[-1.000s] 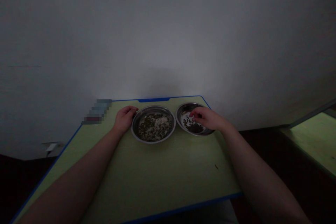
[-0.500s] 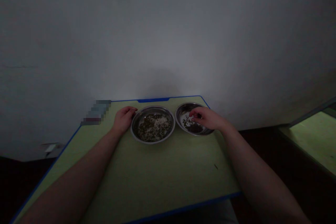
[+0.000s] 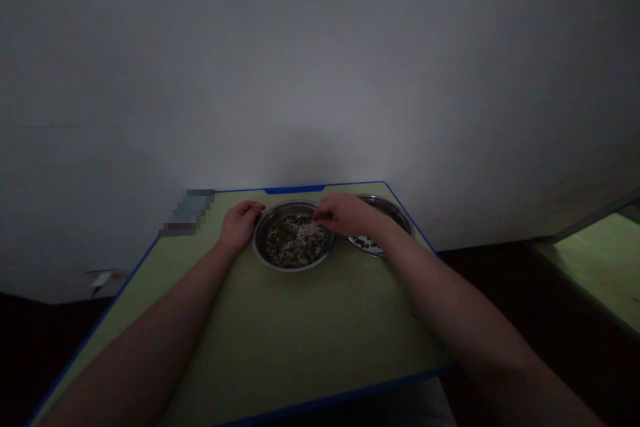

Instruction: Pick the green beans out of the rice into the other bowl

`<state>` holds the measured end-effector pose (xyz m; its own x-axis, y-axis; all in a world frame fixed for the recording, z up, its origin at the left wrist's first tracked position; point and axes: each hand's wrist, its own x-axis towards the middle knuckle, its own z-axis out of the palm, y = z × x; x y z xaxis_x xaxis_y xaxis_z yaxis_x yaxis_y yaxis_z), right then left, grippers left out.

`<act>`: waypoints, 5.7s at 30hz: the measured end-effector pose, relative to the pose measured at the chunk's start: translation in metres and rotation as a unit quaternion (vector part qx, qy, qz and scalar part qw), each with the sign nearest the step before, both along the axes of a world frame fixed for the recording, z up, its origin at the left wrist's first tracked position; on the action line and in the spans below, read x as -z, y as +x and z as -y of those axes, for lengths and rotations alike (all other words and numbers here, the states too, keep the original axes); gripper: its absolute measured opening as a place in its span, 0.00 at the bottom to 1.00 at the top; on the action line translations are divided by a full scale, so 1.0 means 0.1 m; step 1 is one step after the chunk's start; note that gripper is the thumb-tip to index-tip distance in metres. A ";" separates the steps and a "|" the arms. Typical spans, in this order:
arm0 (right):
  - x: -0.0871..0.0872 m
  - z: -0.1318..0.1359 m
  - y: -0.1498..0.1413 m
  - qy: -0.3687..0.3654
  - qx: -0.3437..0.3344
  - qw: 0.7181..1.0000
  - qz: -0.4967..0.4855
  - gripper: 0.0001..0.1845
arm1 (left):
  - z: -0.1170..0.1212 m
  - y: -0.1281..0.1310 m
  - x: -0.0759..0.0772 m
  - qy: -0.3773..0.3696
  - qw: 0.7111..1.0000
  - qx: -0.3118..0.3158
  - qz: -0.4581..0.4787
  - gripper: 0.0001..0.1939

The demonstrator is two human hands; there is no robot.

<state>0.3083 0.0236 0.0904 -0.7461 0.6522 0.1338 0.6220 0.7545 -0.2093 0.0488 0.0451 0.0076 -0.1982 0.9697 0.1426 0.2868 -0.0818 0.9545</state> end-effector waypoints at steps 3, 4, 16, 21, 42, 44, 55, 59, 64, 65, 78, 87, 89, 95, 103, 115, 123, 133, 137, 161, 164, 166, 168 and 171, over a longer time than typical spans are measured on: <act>0.01 -0.09 -0.35 0.020 -0.018 0.997 0.066 0.12 | 0.00 0.00 0.01 0.002 1.000 0.007 0.009 0.14; 0.03 -0.12 -0.45 0.023 -0.022 0.996 0.085 0.13 | 0.00 0.00 0.01 0.003 1.000 0.009 0.012 0.14; 0.27 -0.35 -0.90 0.025 -0.057 0.984 0.167 0.16 | -0.03 0.00 0.03 0.011 1.000 0.009 0.010 0.13; 0.33 -0.35 -0.92 0.024 -0.061 0.984 0.168 0.15 | -0.04 0.00 0.04 0.010 1.000 0.008 0.018 0.11; 0.17 -0.30 -0.74 -0.032 0.009 0.993 0.111 0.13 | -0.01 0.00 0.01 0.011 1.000 0.012 0.004 0.13; 0.16 -0.29 -0.70 -0.027 0.012 0.995 0.099 0.14 | 0.00 0.01 0.00 0.009 1.000 0.008 0.002 0.13; 0.11 -0.16 -0.45 -0.018 0.004 1.000 0.012 0.10 | -0.03 -0.02 0.05 0.009 1.000 0.011 0.009 0.12; 0.07 -0.09 -0.33 -0.039 -0.006 0.999 -0.020 0.07 | -0.04 -0.02 0.05 0.009 1.000 0.010 0.018 0.13; 0.09 -0.01 -0.17 -0.052 0.007 0.994 -0.098 0.06 | -0.02 0.00 0.02 0.007 1.000 0.012 0.017 0.13; 0.10 0.01 -0.15 -0.056 0.014 0.992 -0.111 0.06 | -0.02 0.01 0.02 0.005 1.000 0.012 0.021 0.13; 0.26 0.13 0.08 -0.189 0.054 0.928 -0.317 0.10 | 0.01 0.02 -0.02 0.011 0.999 0.015 0.049 0.12; 0.30 0.10 0.08 -0.217 0.065 0.901 -0.369 0.09 | -0.01 -0.01 0.01 0.009 0.999 0.020 0.036 0.15; 0.27 0.13 0.02 -0.189 0.069 0.918 -0.341 0.09 | 0.00 0.00 0.00 0.007 0.999 0.019 0.034 0.14; 0.23 0.20 -0.13 -0.137 0.097 0.956 -0.242 0.08 | -0.01 0.01 0.01 0.004 0.999 0.016 0.036 0.13; 0.29 0.18 -0.12 -0.159 0.074 0.940 -0.293 0.14 | 0.00 0.01 0.00 0.008 0.999 0.021 0.038 0.13; 0.26 0.22 -0.12 -0.190 0.071 0.926 -0.318 0.10 | -0.01 0.01 0.01 0.007 0.999 0.019 0.047 0.12; 0.18 0.04 0.39 -0.134 0.164 0.935 -0.285 0.10 | -0.02 0.01 0.02 0.000 0.998 0.021 0.058 0.13; 0.09 0.00 0.94 -0.173 0.198 0.952 -0.158 0.10 | -0.01 0.00 0.01 0.007 0.999 0.012 0.031 0.13; 0.16 -0.05 0.99 -0.221 0.195 0.936 -0.193 0.09 | -0.02 -0.01 0.02 0.017 0.999 0.016 0.028 0.12; 0.22 -0.08 1.14 -0.375 0.155 0.851 -0.333 0.13 | 0.01 0.01 -0.02 0.004 1.000 0.003 0.013 0.13; 0.23 -0.08 1.13 -0.365 0.145 0.854 -0.341 0.12 | -0.01 0.00 0.01 0.012 1.000 0.010 0.016 0.14; 0.22 -0.07 1.08 -0.357 0.139 0.857 -0.344 0.11 | -0.03 -0.01 0.03 0.015 0.999 0.016 0.023 0.14; 0.20 -0.05 0.98 -0.354 0.127 0.859 -0.346 0.11 | -0.03 -0.01 0.03 0.012 0.999 0.018 0.028 0.13; 0.19 -0.02 0.73 -0.354 0.109 0.864 -0.341 0.11 | -0.02 0.00 0.01 0.012 0.999 0.017 0.025 0.12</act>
